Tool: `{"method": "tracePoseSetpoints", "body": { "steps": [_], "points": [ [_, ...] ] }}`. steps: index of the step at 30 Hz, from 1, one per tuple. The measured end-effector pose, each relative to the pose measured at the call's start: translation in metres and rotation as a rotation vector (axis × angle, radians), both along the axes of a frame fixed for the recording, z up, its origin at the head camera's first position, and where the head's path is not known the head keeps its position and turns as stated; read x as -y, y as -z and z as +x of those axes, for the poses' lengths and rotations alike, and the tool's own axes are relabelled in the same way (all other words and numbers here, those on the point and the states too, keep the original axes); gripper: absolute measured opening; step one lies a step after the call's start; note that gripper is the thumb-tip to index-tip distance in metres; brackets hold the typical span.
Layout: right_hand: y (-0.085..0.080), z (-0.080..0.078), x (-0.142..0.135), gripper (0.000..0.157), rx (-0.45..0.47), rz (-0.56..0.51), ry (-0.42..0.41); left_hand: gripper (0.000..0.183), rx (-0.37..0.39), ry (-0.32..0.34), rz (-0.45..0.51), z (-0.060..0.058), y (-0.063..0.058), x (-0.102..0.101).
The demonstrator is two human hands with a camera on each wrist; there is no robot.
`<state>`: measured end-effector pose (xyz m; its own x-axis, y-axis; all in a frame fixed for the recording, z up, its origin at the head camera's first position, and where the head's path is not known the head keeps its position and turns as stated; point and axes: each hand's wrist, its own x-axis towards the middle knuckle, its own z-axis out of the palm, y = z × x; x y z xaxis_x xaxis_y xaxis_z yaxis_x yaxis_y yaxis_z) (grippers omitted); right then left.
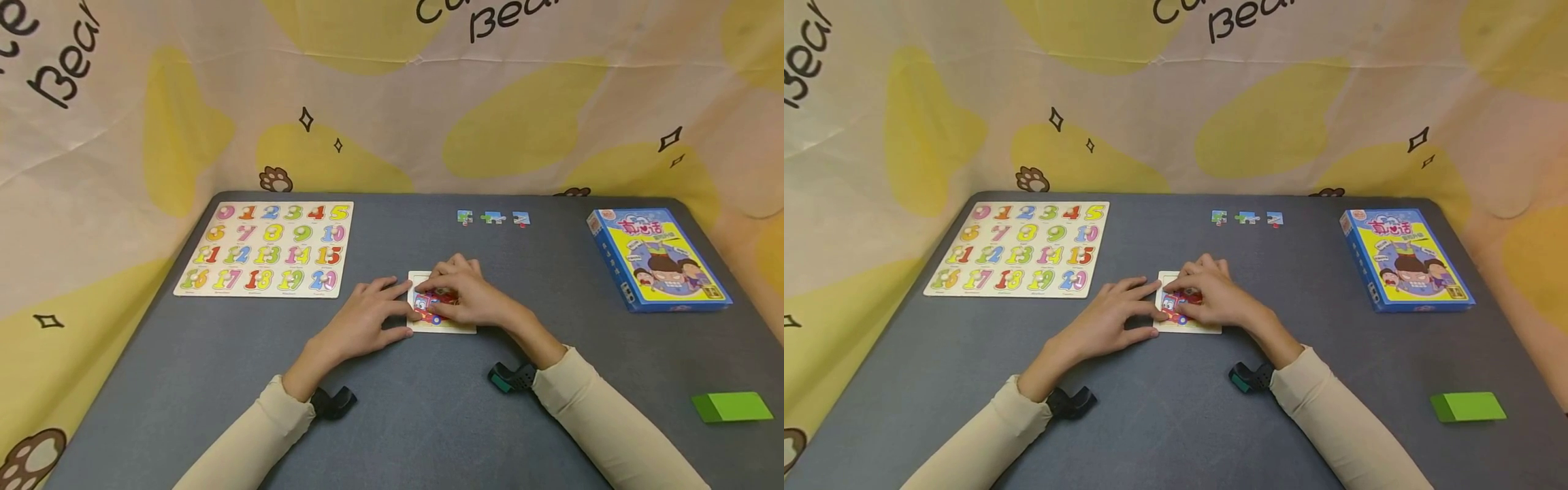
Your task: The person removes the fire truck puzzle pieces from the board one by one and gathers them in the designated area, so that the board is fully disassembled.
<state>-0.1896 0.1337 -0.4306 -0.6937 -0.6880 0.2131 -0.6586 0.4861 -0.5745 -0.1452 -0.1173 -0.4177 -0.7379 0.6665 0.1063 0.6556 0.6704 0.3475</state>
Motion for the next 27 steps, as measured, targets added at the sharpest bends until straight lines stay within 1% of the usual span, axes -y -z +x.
{"method": "tracePoseSetpoints", "body": {
  "steps": [7, 15, 21, 27],
  "points": [
    [-0.001, 0.0, 0.003, 0.031, -0.007, -0.02, 0.006, 0.021, 0.0, 0.001, 0.003, 0.0, -0.003, 0.001],
    [0.001, -0.004, -0.002, 0.03, 0.001, -0.054, 0.024, 0.022, 0.01, -0.002, -0.008, 0.0, 0.0, 0.002],
    [0.0, -0.013, -0.018, 0.032, 0.035, -0.094, 0.088, 0.021, 0.011, -0.003, -0.009, 0.001, 0.002, 0.001],
    [0.003, -0.026, -0.042, 0.024, 0.065, -0.153, 0.168, 0.022, 0.016, -0.001, -0.004, 0.002, 0.001, 0.0]
  ]
}}
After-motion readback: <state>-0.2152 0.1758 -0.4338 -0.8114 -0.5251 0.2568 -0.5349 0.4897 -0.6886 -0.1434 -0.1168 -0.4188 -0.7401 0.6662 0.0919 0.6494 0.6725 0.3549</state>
